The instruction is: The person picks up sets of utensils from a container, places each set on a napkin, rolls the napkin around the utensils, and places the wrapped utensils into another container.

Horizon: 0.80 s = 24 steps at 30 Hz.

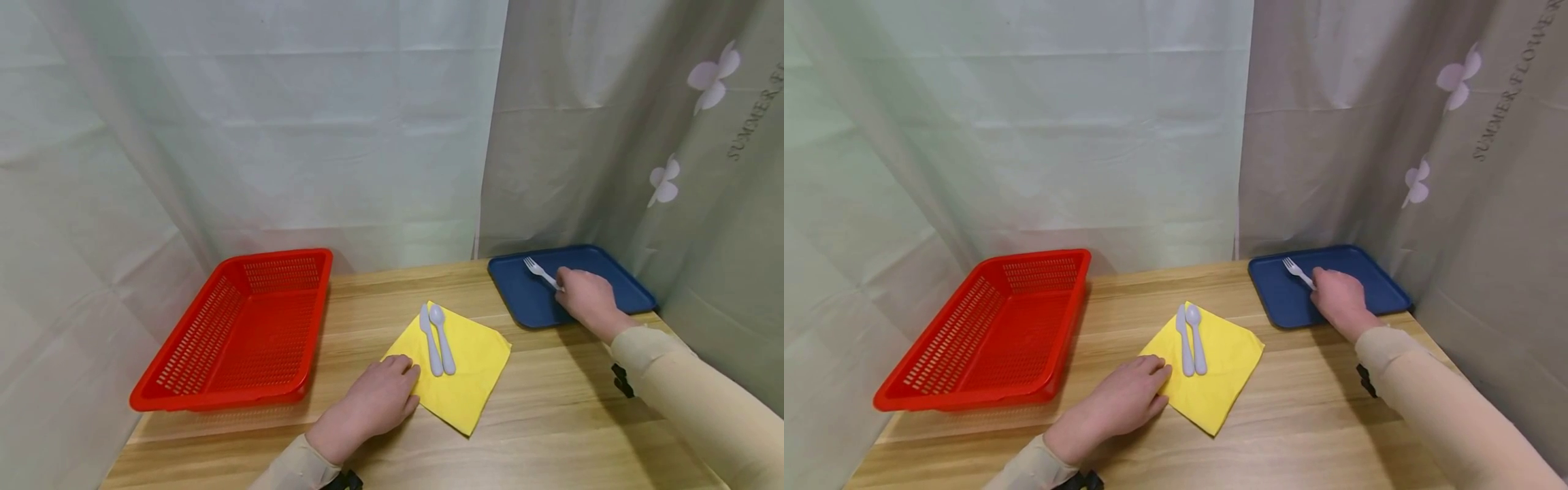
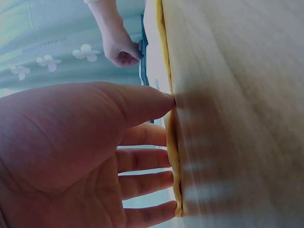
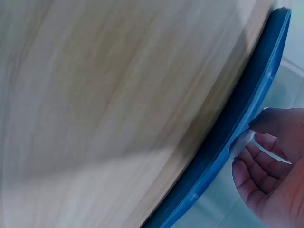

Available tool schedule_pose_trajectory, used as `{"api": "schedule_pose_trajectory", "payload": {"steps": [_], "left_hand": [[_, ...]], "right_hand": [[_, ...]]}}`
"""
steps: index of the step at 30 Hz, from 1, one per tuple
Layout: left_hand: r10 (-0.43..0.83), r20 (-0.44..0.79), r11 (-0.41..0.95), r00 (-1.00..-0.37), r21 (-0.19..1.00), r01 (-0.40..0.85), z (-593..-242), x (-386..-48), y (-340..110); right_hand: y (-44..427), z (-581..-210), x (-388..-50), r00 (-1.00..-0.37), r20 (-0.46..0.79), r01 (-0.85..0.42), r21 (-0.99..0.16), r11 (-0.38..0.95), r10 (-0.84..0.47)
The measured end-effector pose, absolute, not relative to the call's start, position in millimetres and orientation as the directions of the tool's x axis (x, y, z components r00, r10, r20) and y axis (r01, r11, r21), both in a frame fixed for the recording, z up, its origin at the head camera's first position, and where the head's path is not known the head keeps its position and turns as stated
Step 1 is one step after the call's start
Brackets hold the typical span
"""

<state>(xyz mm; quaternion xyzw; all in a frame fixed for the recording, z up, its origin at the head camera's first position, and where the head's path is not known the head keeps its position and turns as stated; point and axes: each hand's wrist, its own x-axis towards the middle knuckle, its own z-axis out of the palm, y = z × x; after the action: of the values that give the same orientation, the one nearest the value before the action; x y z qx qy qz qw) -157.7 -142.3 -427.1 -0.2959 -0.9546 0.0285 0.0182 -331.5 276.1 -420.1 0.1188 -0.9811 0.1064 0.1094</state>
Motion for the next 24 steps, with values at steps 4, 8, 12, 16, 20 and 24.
{"api": "schedule_pose_trajectory", "payload": {"steps": [4, 8, 12, 16, 20, 24], "left_hand": [[0.568, 0.018, 0.822, -0.823, -0.060, 0.566, -427.4, -157.4, -142.7], [0.568, 0.019, 0.822, -0.823, -0.057, 0.567, -427.5, -157.1, -142.7], [0.566, 0.021, 0.823, -0.824, -0.056, 0.565, -427.3, -157.4, -142.5], [0.563, 0.020, 0.826, -0.826, -0.053, 0.561, -427.2, -157.6, -142.4], [0.561, 0.015, 0.827, -0.828, -0.053, 0.560, -426.6, -157.4, -142.4], [0.560, 0.010, 0.828, -0.828, -0.052, 0.559, -426.4, -157.1, -142.2]], "right_hand": [[269.6, -417.9, -329.0, -0.941, 0.257, -0.275, -0.195, 0.942, -0.221], [264.0, -417.1, -327.1, -0.940, 0.262, -0.274, -0.196, 0.942, -0.219], [259.9, -416.7, -325.6, -0.943, 0.258, -0.265, -0.193, 0.945, -0.212], [255.3, -414.9, -321.7, -0.941, 0.262, -0.266, -0.191, 0.945, -0.212], [250.6, -413.5, -319.2, -0.939, 0.267, -0.270, -0.190, 0.944, -0.215], [245.7, -413.4, -318.3, -0.940, 0.259, -0.274, -0.193, 0.942, -0.220]]}}
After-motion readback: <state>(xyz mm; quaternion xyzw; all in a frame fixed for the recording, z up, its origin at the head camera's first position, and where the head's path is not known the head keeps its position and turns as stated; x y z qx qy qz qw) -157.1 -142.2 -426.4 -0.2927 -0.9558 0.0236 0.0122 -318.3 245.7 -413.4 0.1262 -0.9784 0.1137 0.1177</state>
